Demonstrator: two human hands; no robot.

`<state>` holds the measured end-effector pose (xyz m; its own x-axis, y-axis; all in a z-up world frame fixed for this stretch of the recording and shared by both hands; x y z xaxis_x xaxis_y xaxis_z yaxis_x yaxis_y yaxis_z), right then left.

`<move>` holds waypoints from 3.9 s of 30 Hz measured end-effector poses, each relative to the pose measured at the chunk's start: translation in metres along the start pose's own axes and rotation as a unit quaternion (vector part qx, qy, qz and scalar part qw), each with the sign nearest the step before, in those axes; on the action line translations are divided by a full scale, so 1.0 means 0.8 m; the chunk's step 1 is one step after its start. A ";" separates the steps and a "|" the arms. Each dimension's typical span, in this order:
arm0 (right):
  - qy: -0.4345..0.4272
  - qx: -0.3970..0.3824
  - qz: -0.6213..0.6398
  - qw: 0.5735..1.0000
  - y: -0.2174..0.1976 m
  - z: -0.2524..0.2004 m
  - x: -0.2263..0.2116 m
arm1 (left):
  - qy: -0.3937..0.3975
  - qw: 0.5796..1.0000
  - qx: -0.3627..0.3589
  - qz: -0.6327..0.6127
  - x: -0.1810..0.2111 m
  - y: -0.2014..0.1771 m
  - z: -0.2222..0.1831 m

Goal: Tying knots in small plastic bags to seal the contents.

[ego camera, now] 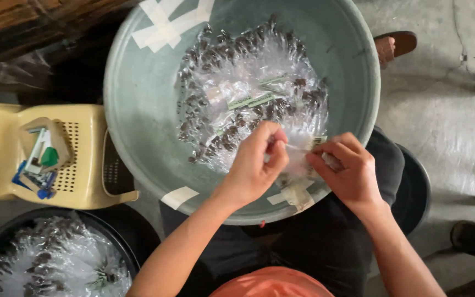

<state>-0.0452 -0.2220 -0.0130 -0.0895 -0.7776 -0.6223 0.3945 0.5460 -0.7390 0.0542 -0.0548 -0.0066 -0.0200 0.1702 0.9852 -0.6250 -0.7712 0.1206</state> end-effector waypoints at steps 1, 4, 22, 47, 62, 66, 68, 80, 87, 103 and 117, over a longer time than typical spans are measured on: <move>0.031 -0.001 0.047 0.998 -0.007 0.005 -0.001 | 0.063 0.998 -0.008 0.015 -0.010 0.011 0.005; 0.109 -0.003 0.183 0.977 0.001 0.010 0.015 | 0.172 0.982 -0.038 0.069 -0.010 0.040 0.022; 0.267 0.044 0.469 0.841 -0.005 -0.013 0.069 | -0.003 0.890 -0.031 0.456 -0.242 -0.061 0.197; -0.084 0.072 -0.062 0.992 -0.005 0.050 -0.056 | -0.070 0.991 -0.060 -0.095 -0.018 -0.005 0.041; -0.060 -0.009 0.051 0.997 -0.004 0.040 -0.030 | -0.046 0.990 -0.125 -0.040 -0.018 -0.005 0.045; -0.058 -0.024 -0.019 0.998 -0.012 0.037 -0.019 | -0.032 0.986 -0.132 -0.100 -0.028 0.017 0.045; 0.059 -0.024 0.159 0.985 -0.016 0.033 -0.007 | 0.208 0.964 -0.038 0.159 -0.012 0.049 0.037; 0.221 -0.021 0.415 0.882 -0.020 0.002 0.044 | 0.183 0.981 0.003 0.069 -0.091 0.006 0.092; 0.221 0.004 0.413 0.884 -0.019 -0.007 0.051 | -0.093 0.808 -0.022 0.582 -0.285 -0.142 0.104; 0.114 -0.012 0.091 0.989 0.013 0.034 -0.006 | -0.099 0.981 0.066 0.152 -0.127 -0.091 0.068; -0.048 0.019 0.001 0.999 0.032 0.048 -0.034 | -0.095 0.994 -0.022 -0.043 -0.055 -0.023 0.033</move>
<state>0.0021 -0.1989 -0.0052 -0.0006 -0.8038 -0.5949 0.4299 0.5369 -0.7259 0.0873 -0.0643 -0.0486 0.1801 0.1133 0.9771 -0.6514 -0.7306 0.2048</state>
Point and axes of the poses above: each hand's wrist, its own z-axis towards the middle knuckle, its own y-axis out of the palm, x = y × z, the point moved 7 cm from there along z, towards the middle knuckle, and after that the axes turned 15 degrees about -z, right-handed, at the moved point
